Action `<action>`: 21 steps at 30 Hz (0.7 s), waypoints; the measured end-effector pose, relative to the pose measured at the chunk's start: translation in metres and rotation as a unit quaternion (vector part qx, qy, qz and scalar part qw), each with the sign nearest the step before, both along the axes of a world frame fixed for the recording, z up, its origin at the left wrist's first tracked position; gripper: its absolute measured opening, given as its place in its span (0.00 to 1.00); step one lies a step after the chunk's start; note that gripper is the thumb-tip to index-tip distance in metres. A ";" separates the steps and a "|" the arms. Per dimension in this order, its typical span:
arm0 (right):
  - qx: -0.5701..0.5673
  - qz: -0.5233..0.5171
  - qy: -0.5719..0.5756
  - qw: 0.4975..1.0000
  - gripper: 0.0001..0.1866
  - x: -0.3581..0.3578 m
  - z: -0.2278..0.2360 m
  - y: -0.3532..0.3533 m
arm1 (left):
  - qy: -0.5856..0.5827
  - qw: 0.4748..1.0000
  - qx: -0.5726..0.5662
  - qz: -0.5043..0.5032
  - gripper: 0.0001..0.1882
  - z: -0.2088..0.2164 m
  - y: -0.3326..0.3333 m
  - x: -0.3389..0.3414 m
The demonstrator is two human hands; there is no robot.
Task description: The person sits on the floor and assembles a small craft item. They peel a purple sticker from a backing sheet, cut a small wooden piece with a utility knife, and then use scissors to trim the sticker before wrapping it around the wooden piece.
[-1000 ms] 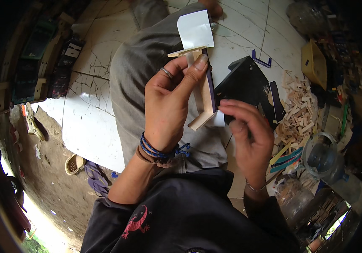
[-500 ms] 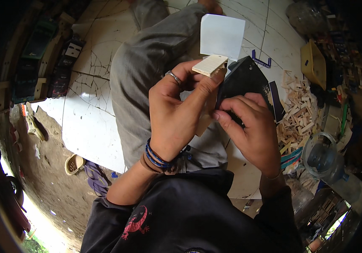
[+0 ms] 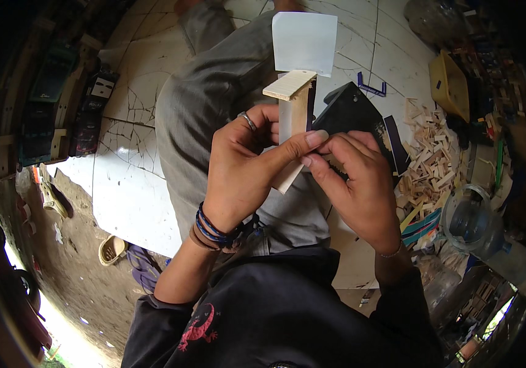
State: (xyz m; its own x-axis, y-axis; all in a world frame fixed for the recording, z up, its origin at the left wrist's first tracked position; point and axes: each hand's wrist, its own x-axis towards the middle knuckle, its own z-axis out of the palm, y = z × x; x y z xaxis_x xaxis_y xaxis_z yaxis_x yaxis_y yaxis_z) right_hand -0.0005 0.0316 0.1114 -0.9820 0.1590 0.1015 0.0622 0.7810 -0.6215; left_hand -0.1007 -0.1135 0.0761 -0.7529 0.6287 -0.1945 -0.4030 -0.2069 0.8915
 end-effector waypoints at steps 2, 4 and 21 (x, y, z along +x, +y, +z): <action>-0.001 0.000 0.004 1.000 0.06 0.000 0.001 0.000 | -0.017 1.000 0.004 -0.007 0.13 0.001 -0.001 -0.001; 0.000 0.000 0.009 1.000 0.07 0.000 0.000 0.000 | -0.023 1.000 0.004 -0.015 0.13 0.002 -0.001 -0.001; -0.038 -0.036 0.040 0.998 0.07 -0.003 -0.011 -0.006 | 0.004 1.000 -0.014 0.010 0.09 0.005 0.005 -0.008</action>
